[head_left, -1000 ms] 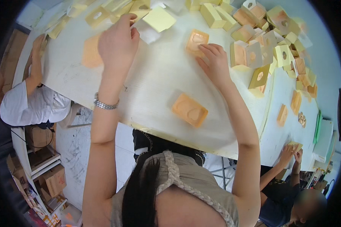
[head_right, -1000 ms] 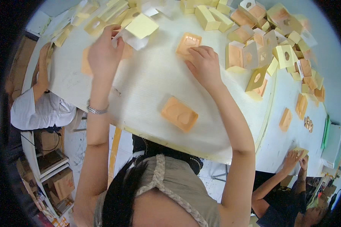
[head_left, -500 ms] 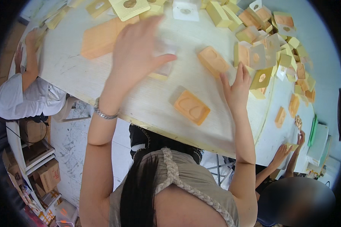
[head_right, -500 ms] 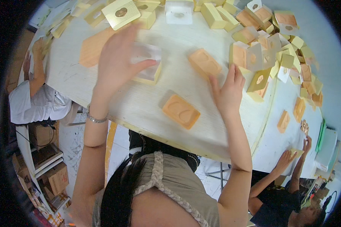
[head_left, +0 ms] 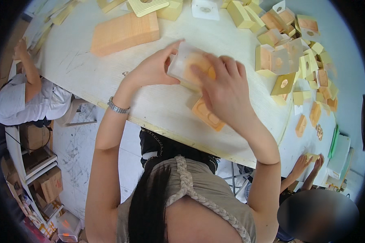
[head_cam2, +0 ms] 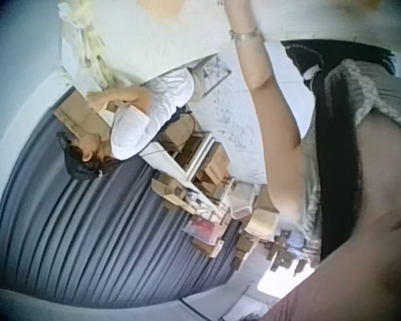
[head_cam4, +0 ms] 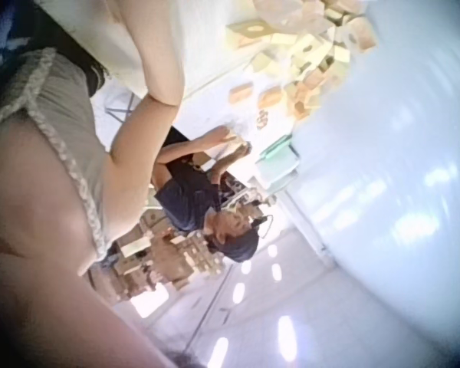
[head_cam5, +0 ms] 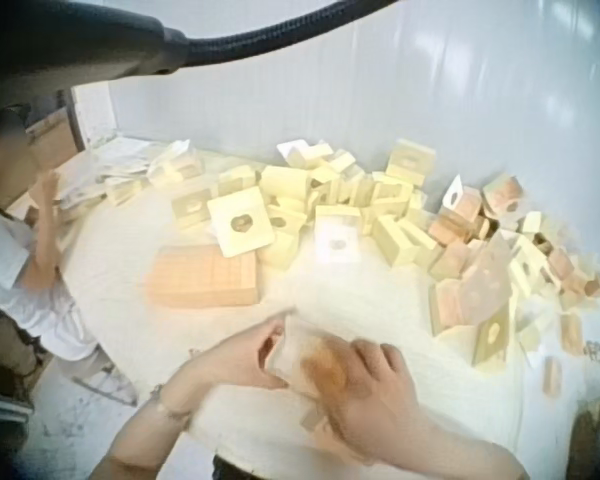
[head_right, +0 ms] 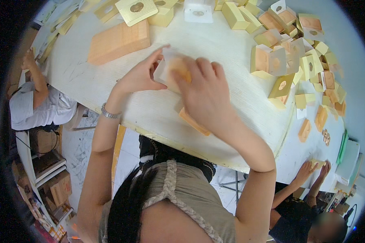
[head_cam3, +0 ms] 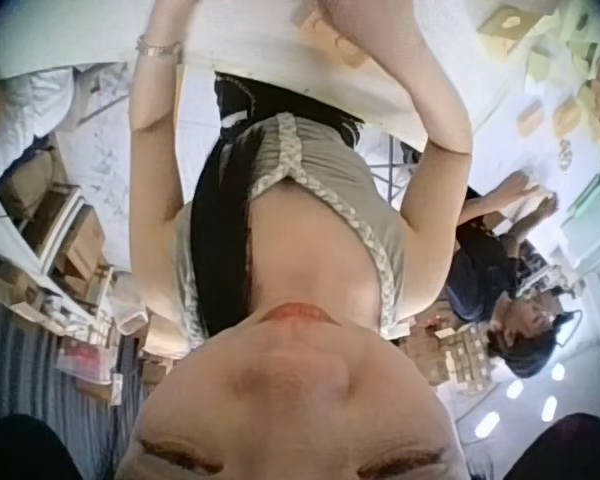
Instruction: The person repeatedly picks up small yellow cardboard boxes and white inserts from a table, places the inserts inside the boxes, and sets the assembled units aside. The process is continuous and repetitive, with the person handling items one at a time.
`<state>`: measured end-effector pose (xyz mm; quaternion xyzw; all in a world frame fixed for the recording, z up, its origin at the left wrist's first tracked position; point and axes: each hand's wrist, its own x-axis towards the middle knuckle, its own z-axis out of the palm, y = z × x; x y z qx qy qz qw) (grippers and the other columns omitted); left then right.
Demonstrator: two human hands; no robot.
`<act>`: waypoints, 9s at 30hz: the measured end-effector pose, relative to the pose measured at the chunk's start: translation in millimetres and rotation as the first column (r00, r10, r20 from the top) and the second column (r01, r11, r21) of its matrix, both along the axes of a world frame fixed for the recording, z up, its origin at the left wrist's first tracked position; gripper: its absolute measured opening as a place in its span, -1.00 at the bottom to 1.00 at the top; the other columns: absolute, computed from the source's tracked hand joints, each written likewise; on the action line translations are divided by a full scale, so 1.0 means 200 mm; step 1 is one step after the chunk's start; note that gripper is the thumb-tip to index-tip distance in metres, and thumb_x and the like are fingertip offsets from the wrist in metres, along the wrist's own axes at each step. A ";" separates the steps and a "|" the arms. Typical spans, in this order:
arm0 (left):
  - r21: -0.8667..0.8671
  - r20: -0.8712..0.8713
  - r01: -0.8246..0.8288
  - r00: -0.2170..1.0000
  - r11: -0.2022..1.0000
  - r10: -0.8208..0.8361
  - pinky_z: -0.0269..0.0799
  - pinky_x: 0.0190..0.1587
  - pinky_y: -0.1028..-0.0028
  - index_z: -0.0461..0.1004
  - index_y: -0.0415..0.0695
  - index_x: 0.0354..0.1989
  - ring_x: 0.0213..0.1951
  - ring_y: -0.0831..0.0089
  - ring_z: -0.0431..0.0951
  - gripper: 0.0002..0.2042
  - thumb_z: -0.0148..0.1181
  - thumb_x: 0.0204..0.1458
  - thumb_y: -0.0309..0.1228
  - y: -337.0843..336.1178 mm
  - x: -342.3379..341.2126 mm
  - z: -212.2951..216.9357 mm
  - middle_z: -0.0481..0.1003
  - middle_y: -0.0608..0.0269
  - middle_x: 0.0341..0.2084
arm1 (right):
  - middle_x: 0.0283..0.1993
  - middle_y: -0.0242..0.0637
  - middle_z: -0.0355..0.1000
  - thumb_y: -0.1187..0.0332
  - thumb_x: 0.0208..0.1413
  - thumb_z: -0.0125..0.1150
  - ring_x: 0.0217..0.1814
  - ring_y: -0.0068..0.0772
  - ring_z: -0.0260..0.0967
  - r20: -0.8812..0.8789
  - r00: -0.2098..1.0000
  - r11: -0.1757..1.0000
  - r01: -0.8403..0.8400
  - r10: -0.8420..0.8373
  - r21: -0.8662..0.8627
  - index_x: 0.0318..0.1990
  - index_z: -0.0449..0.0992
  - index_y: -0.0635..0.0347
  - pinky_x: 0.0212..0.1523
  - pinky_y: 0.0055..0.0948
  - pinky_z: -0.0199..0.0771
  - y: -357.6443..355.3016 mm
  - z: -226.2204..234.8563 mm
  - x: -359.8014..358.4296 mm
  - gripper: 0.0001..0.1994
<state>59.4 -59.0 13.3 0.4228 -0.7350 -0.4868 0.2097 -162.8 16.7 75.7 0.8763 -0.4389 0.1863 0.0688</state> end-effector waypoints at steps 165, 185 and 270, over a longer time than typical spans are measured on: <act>-0.206 -0.084 -0.292 0.956 0.934 0.280 0.43 -0.02 0.20 0.23 -0.20 0.18 -0.01 -0.02 0.46 -0.23 0.49 -0.28 -0.41 0.39 -0.17 -0.09 0.45 -0.05 -0.06 | 0.15 -0.27 0.31 0.31 -0.12 0.32 0.22 -0.14 0.19 0.105 0.949 0.927 -0.314 0.298 0.205 -0.07 0.61 -0.07 0.11 -0.21 0.30 -0.08 -0.19 -0.07 -0.64; -0.266 0.063 -0.264 0.955 0.927 0.289 0.47 -0.13 0.24 0.32 -0.12 0.03 -0.12 0.01 0.52 -0.34 0.52 -0.31 -0.35 0.35 -0.11 -0.14 0.49 0.05 -0.17 | 0.07 -0.21 0.50 0.47 -0.07 0.20 0.20 -0.28 0.38 0.003 0.892 0.885 -0.450 0.453 0.122 -0.01 0.57 0.25 0.18 -0.16 0.38 -0.07 -0.28 -0.24 -0.62; -0.329 0.093 -0.237 0.955 0.914 0.281 0.47 -0.20 0.18 0.26 -0.27 -0.06 -0.17 -0.07 0.51 -0.39 0.48 -0.23 -0.31 0.36 -0.15 -0.09 0.49 -0.11 -0.24 | 0.26 0.11 0.28 0.47 -0.04 0.17 0.35 0.06 0.21 0.133 0.941 0.933 -0.330 0.313 0.145 0.17 0.36 0.38 0.34 -0.08 0.22 0.04 -0.42 -0.08 -0.47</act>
